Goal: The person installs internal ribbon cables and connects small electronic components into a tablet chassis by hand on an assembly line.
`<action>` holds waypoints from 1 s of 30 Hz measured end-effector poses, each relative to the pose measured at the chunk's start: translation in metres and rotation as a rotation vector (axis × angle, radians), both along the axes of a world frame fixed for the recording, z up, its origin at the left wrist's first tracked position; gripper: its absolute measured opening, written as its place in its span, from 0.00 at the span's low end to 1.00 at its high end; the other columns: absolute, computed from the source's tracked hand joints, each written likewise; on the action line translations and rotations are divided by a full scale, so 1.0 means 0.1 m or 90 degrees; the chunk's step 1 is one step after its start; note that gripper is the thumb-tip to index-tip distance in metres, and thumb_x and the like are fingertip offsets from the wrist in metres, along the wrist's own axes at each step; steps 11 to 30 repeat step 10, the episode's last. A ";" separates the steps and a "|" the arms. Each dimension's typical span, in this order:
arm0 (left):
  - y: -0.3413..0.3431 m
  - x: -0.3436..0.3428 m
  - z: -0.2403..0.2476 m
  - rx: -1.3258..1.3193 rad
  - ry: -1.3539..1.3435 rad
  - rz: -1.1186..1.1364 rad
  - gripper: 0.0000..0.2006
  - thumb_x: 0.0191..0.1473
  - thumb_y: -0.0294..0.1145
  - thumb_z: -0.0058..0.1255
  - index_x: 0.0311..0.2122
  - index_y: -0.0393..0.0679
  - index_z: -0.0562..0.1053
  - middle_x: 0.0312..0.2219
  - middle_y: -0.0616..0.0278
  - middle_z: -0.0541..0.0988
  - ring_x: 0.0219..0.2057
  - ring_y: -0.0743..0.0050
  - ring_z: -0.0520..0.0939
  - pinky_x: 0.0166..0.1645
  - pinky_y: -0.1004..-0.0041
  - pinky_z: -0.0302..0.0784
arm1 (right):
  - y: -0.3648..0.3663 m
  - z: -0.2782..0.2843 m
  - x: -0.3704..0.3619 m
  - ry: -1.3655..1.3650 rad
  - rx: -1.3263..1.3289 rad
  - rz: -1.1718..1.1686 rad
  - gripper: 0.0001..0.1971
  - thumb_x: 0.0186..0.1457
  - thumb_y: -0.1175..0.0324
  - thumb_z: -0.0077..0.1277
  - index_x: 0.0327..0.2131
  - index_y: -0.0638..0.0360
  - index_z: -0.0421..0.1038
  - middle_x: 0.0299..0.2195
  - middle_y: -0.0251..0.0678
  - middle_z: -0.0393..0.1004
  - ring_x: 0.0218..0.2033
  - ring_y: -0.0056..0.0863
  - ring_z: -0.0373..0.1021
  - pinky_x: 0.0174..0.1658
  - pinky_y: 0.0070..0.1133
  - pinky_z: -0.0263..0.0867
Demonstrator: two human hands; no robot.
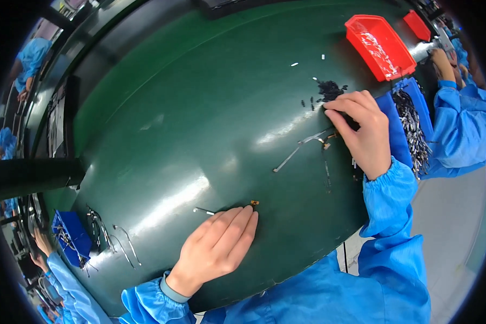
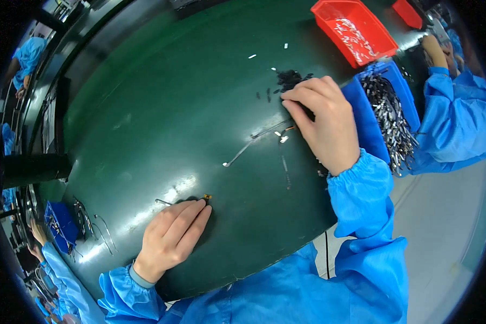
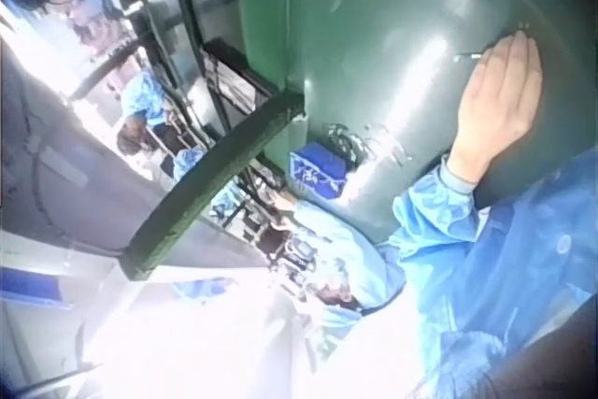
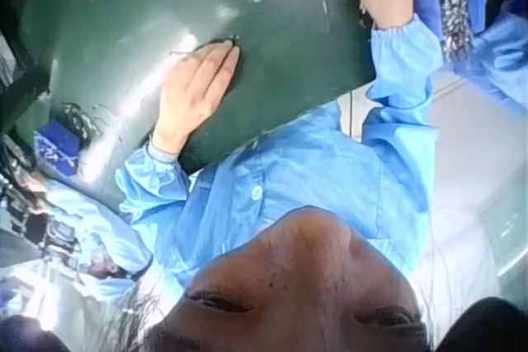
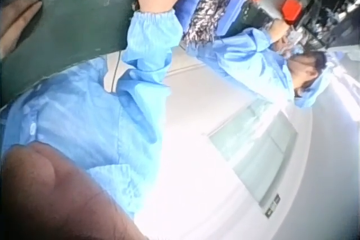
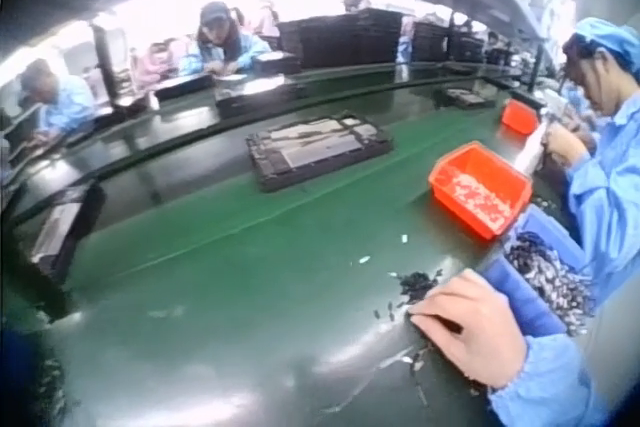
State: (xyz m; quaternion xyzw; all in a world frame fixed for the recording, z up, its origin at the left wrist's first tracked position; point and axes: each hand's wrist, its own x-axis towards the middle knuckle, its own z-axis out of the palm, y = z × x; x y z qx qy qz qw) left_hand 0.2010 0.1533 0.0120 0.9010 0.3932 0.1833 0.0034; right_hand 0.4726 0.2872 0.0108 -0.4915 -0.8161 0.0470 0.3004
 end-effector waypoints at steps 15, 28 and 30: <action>-0.44 -0.21 0.01 0.019 0.024 0.224 0.13 0.47 0.26 0.52 0.40 0.43 0.78 0.39 0.63 0.78 0.39 0.73 0.79 0.42 0.77 0.77 | -0.24 0.07 -0.27 -0.081 0.015 0.079 0.08 0.43 0.81 0.57 0.29 0.61 0.72 0.33 0.43 0.72 0.39 0.38 0.68 0.42 0.33 0.65; -0.44 -0.21 0.01 0.019 0.024 0.224 0.13 0.47 0.26 0.52 0.40 0.43 0.78 0.39 0.63 0.78 0.39 0.73 0.79 0.42 0.77 0.77 | -0.24 0.07 -0.27 -0.081 0.015 0.079 0.08 0.43 0.81 0.57 0.29 0.61 0.72 0.33 0.43 0.72 0.39 0.38 0.68 0.42 0.33 0.65; -0.44 -0.21 0.01 0.019 0.024 0.224 0.13 0.47 0.26 0.52 0.40 0.43 0.78 0.39 0.63 0.78 0.39 0.73 0.79 0.42 0.77 0.77 | -0.24 0.07 -0.27 -0.081 0.015 0.079 0.08 0.43 0.81 0.57 0.29 0.61 0.72 0.33 0.43 0.72 0.39 0.38 0.68 0.42 0.33 0.65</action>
